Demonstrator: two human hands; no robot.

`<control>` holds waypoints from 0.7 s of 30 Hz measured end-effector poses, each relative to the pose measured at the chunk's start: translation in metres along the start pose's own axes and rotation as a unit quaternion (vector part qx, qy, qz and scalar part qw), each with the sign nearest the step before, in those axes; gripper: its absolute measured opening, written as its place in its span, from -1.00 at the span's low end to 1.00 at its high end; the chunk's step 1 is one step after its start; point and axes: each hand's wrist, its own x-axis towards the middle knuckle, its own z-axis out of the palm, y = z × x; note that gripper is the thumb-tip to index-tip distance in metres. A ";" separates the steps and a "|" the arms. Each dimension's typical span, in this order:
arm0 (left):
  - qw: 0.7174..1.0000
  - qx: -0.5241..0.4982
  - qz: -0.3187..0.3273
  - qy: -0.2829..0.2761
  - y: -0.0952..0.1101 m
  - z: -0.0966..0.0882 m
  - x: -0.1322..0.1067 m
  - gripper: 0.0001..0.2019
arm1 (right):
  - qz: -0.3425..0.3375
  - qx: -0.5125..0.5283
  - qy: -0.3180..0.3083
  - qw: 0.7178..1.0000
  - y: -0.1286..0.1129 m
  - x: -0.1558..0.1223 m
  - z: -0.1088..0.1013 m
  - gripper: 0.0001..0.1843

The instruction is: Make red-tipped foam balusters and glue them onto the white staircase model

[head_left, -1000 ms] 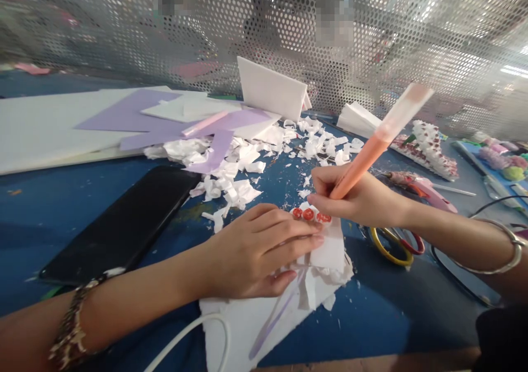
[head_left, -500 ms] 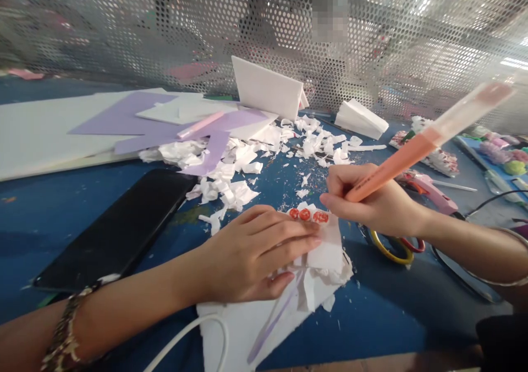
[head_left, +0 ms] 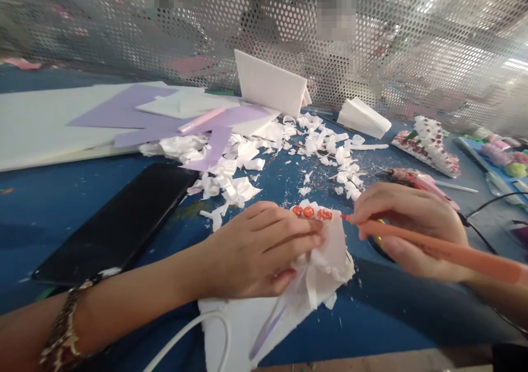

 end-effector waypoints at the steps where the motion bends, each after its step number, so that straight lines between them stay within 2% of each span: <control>1: 1.000 0.001 -0.001 -0.001 0.000 0.000 0.000 -0.64 | -0.011 -0.015 0.000 1.000 0.000 -0.003 0.003 -0.77; 3: 1.000 0.005 -0.003 -0.003 0.000 0.000 0.000 -0.62 | -0.038 -0.058 0.008 0.998 0.002 -0.009 0.010 -0.70; 6: 1.000 0.014 -0.002 -0.005 0.001 0.000 0.000 -0.60 | -0.088 -0.107 0.000 0.990 0.007 -0.015 0.017 -0.71; 11: 0.999 0.026 -0.002 0.019 0.001 0.001 -0.001 -0.61 | -0.155 -0.121 -0.009 0.980 0.012 -0.013 0.018 -0.73; 21: 0.997 0.045 0.023 0.056 0.000 0.001 -0.002 -0.60 | -0.187 -0.186 -0.006 0.965 0.013 -0.004 0.018 -0.81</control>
